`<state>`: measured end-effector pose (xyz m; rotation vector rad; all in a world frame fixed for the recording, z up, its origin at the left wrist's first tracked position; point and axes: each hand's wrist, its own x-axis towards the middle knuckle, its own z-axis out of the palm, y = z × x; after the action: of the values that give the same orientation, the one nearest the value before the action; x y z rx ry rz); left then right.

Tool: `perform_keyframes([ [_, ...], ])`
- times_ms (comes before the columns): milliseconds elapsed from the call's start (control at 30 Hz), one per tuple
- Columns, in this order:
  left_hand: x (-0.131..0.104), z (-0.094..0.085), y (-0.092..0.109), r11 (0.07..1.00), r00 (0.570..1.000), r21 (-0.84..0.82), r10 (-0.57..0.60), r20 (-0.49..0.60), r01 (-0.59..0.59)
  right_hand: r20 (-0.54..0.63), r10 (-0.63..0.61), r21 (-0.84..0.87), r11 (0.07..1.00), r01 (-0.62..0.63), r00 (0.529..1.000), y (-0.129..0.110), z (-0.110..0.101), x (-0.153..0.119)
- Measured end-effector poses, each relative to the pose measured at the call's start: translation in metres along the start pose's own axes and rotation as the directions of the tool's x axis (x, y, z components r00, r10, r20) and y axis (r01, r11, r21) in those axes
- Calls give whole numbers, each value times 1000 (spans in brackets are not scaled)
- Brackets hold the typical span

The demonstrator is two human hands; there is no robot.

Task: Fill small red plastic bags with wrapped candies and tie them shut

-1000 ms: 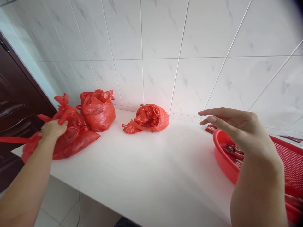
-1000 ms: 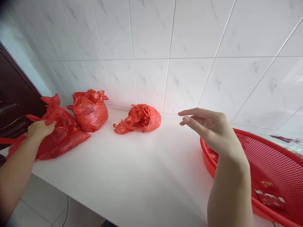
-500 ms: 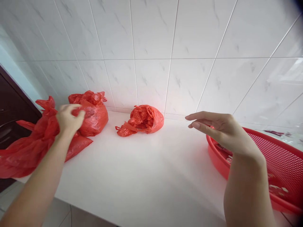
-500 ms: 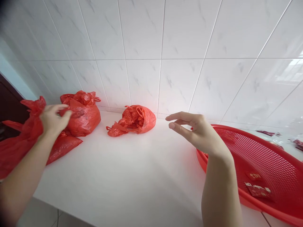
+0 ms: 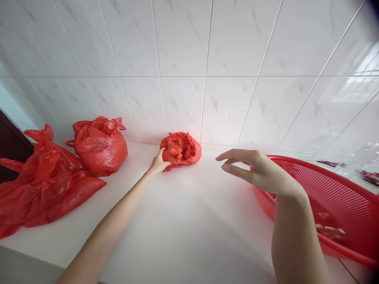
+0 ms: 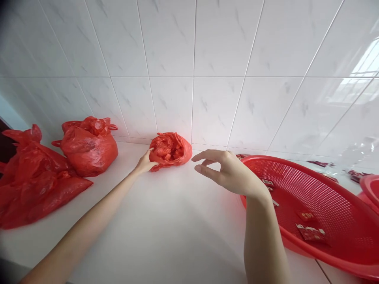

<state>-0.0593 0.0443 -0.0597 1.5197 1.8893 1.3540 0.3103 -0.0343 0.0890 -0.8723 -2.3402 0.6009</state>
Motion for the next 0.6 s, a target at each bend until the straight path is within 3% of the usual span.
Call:
perform_keyframes([
  [167, 10, -1, 18, 969, 979, -245, -33, -203, -18, 29, 34, -23, 999, -33, 999, 2, 3, 4],
  [267, 10, -10, 27, 884, 935, -462, -101, -339, -73, 43, 37, -42, 998, -36, 998, 3, 5, 7],
  [333, 7, -16, 34, 815, 922, -573, -150, -358, -90, 59, 47, -59, 997, -43, 997, 3, 7, 8],
  [433, -3, -19, 48, 743, 944, -668, -189, -271, -43, 87, 67, -76, 995, -60, 994, 2, 11, 11],
  [600, -37, -8, 88, 652, 989, -749, -149, 21, 114, 46, 41, -20, 999, -40, 998, 0, 28, 23],
])
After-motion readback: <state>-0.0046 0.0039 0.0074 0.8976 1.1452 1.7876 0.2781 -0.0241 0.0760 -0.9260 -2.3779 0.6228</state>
